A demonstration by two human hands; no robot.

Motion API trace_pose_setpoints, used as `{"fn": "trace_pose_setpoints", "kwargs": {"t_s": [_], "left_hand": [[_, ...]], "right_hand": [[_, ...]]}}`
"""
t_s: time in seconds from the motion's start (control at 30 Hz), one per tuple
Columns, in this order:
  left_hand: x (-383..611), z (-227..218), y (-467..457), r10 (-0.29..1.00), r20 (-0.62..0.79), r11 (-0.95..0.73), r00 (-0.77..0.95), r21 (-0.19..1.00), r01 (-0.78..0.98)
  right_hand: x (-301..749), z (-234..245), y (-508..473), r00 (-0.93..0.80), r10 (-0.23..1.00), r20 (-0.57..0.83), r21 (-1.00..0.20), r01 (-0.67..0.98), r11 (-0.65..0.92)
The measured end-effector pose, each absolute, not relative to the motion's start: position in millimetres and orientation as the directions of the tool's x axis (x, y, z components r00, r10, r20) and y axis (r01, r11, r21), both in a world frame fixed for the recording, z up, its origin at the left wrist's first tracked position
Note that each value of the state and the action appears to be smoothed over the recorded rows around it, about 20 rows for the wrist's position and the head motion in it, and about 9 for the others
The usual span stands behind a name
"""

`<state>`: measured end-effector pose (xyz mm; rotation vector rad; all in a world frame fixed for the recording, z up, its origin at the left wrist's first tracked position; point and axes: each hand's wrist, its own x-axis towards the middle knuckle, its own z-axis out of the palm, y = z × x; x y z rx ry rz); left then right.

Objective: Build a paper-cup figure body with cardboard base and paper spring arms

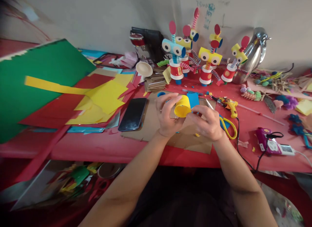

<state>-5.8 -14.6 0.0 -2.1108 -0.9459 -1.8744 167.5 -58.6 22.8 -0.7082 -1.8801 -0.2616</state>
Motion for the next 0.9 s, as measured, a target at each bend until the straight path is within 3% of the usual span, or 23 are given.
{"fn": "trace_pose_setpoints", "kwargs": {"t_s": [0.1, 0.23, 0.43, 0.63, 0.7, 0.77, 0.9], "left_hand": [[-5.5, -1.2, -15.2, 0.350, 0.937, -0.774, 0.008, 0.285, 0.566], [-5.2, -4.3, -14.4, 0.357, 0.934, -0.780, 0.019, 0.287, 0.556], [-2.6, -11.5, -11.5, 0.228, 0.973, -0.839, -0.041, 0.218, 0.499], [-5.3, -12.4, -16.3, 0.301, 0.950, -0.827, 0.084, 0.216, 0.519], [-4.9, -11.1, -16.9, 0.323, 0.945, -0.853, 0.054, 0.266, 0.449], [-3.8, -9.7, -15.5, 0.393, 0.918, -0.849, -0.056, 0.385, 0.362], [-1.3, -7.4, -9.1, 0.669, 0.709, -0.715, -0.222, 0.696, 0.066]], "right_hand": [[169.4, 25.4, -56.4, -0.270, 0.300, 0.915, -0.072, 0.621, 0.780], [169.7, 30.1, -54.3, -0.277, 0.326, 0.904, -0.116, 0.576, 0.810], [172.2, 29.4, -51.9, -0.282, 0.306, 0.909, -0.066, 0.627, 0.776], [172.5, 30.5, -52.7, -0.325, 0.277, 0.904, -0.030, 0.599, 0.800], [169.7, 30.6, -52.9, -0.278, 0.289, 0.916, -0.066, 0.605, 0.793], [165.7, 30.3, -52.5, -0.143, 0.360, 0.922, -0.201, 0.616, 0.762], [158.5, 28.5, -50.1, 0.076, 0.557, 0.827, -0.474, 0.628, 0.617]]}}
